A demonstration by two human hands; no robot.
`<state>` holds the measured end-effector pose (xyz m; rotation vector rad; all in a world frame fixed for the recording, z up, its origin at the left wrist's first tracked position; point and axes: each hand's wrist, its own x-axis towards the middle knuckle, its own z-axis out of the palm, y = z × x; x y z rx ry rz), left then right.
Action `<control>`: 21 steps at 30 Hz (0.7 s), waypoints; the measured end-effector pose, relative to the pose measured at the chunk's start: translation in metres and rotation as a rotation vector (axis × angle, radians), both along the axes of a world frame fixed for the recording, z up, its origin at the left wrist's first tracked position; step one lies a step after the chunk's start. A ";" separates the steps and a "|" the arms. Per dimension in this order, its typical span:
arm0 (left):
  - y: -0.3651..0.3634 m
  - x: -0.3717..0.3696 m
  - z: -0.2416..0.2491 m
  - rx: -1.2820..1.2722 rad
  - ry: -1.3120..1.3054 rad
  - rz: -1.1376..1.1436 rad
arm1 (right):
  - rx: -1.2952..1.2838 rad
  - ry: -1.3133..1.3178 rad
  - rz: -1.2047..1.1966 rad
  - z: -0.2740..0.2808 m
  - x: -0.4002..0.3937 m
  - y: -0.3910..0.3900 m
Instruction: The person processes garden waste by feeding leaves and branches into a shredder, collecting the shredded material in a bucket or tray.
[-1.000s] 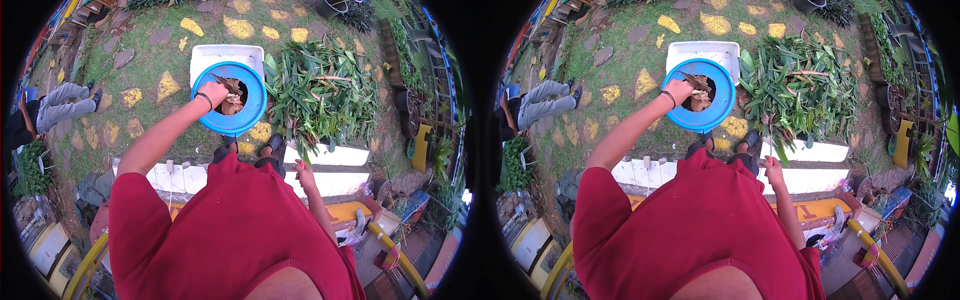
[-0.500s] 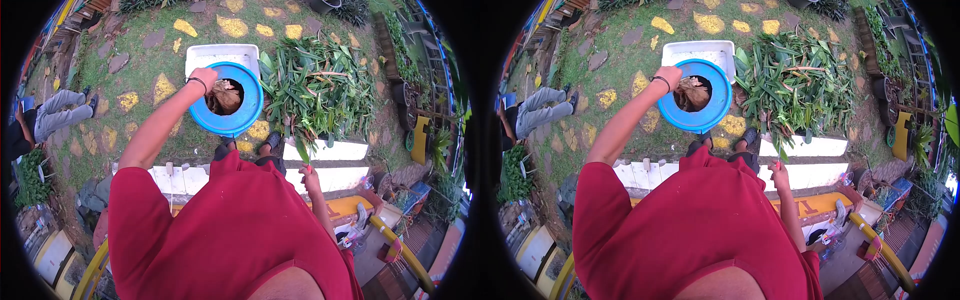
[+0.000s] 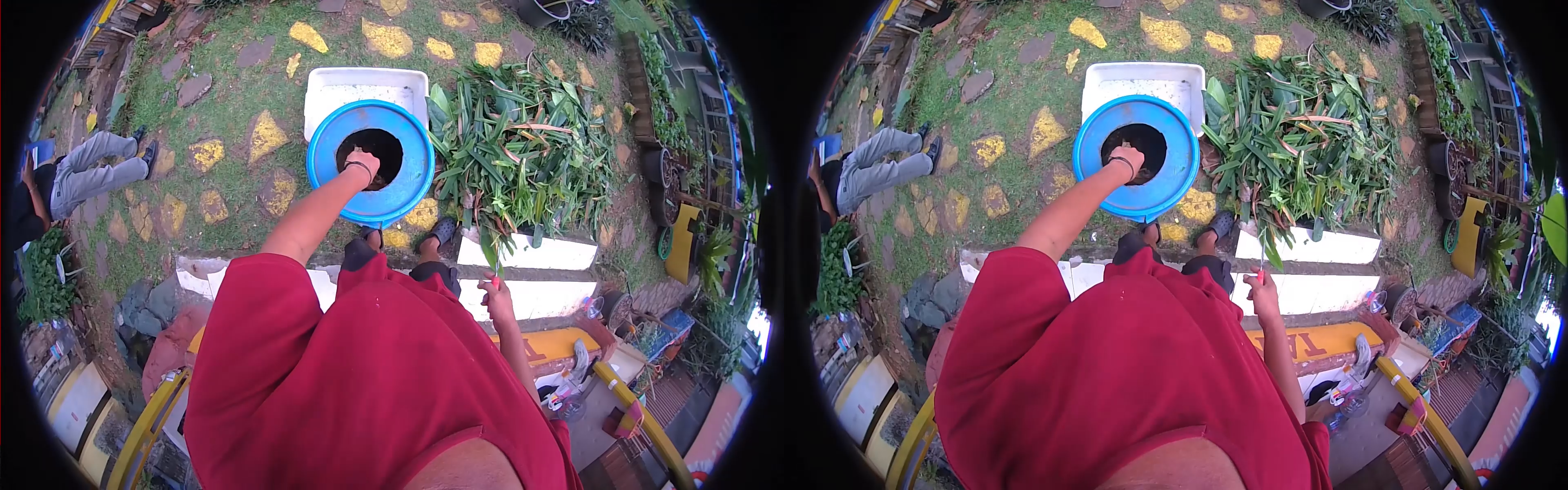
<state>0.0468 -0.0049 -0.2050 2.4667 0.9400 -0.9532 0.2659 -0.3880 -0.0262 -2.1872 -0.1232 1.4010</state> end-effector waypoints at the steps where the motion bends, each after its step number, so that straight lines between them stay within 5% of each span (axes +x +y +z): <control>1: 0.004 -0.004 0.003 -0.061 0.037 0.071 | -0.012 0.006 -0.008 -0.005 0.001 -0.007; 6: 0.014 -0.013 0.015 -0.176 0.132 0.183 | -0.038 0.045 -0.042 -0.010 0.010 -0.019; 21: 0.030 0.022 0.013 0.106 0.101 -0.062 | -0.072 0.024 0.006 -0.016 0.032 -0.023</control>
